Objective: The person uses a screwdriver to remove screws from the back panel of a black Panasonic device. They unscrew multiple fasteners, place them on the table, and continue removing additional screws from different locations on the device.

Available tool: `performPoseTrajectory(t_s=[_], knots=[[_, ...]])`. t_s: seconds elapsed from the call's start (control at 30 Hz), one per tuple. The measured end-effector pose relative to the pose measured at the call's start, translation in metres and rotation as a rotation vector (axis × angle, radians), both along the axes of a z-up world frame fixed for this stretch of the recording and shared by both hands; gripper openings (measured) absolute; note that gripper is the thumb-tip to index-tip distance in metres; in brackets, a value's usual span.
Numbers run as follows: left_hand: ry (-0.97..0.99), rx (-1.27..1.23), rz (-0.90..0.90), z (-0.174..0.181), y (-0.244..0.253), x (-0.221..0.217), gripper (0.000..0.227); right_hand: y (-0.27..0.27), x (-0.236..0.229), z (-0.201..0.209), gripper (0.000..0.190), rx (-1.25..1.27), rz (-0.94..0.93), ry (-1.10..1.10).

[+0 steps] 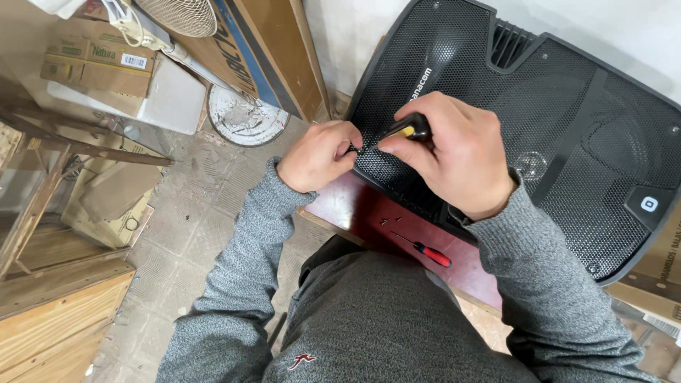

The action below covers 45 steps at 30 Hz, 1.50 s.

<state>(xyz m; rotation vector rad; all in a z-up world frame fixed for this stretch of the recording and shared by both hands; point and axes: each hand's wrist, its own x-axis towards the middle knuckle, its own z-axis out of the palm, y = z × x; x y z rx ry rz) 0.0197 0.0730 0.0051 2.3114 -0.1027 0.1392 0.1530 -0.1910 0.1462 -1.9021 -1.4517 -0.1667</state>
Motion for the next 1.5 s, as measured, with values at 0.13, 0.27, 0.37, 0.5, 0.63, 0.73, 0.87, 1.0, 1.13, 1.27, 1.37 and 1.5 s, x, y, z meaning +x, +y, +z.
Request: performPoseTrajectory(t_s=[0.13, 0.27, 0.37, 0.5, 0.63, 0.73, 0.87, 1.0, 1.13, 1.27, 1.37, 1.5], knots=[[0.015, -0.018, 0.013, 0.000, -0.001, 0.000, 0.020, 0.016, -0.003, -0.007, 0.044, 0.012, 0.035, -0.001], [-0.009, -0.012, 0.018, -0.004, -0.003, -0.001, 0.018, 0.020, 0.001, -0.015, 0.043, -0.009, 0.047, -0.011], [-0.023, -0.020, 0.031, -0.005, -0.003, -0.001, 0.017, 0.019, 0.007, -0.016, 0.042, -0.020, 0.013, -0.004], [-0.015, -0.031, 0.044, -0.007, -0.006, -0.002, 0.016, 0.018, 0.010, -0.021, 0.042, -0.059, -0.002, 0.012], [-0.063, -0.061, 0.042, -0.010, -0.007, -0.004, 0.016, 0.019, 0.008, -0.023, 0.042, -0.046, 0.006, 0.017], [-0.057, -0.047, 0.059, -0.011, -0.007, -0.004, 0.016, 0.020, 0.006, -0.022, 0.041, -0.036, 0.010, 0.018], [-0.042, -0.050, 0.058, -0.012, -0.006, -0.003, 0.017, 0.024, 0.005, -0.021, 0.042, -0.024, 0.039, 0.006], [-0.035, -0.072, 0.069, -0.014, -0.008, -0.004, 0.018, 0.025, 0.004, -0.023, 0.039, -0.021, 0.051, 0.005], [-0.048, -0.055, 0.068, -0.015, -0.008, -0.004, 0.018, 0.027, 0.002, -0.008, 0.041, -0.038, 0.076, -0.041], [-0.064, -0.064, 0.062, -0.015, -0.008, -0.005, 0.018, 0.029, -0.002, 0.033, 0.033, -0.302, 0.153, -0.019], [-0.039, -0.060, 0.071, -0.012, -0.009, -0.006, 0.019, 0.030, -0.011, 0.044, 0.032, -0.417, 0.065, -0.146], [-0.045, -0.014, 0.069, -0.008, -0.011, -0.007, 0.024, 0.035, -0.023, 0.050, 0.029, -0.516, -0.093, -0.500]])
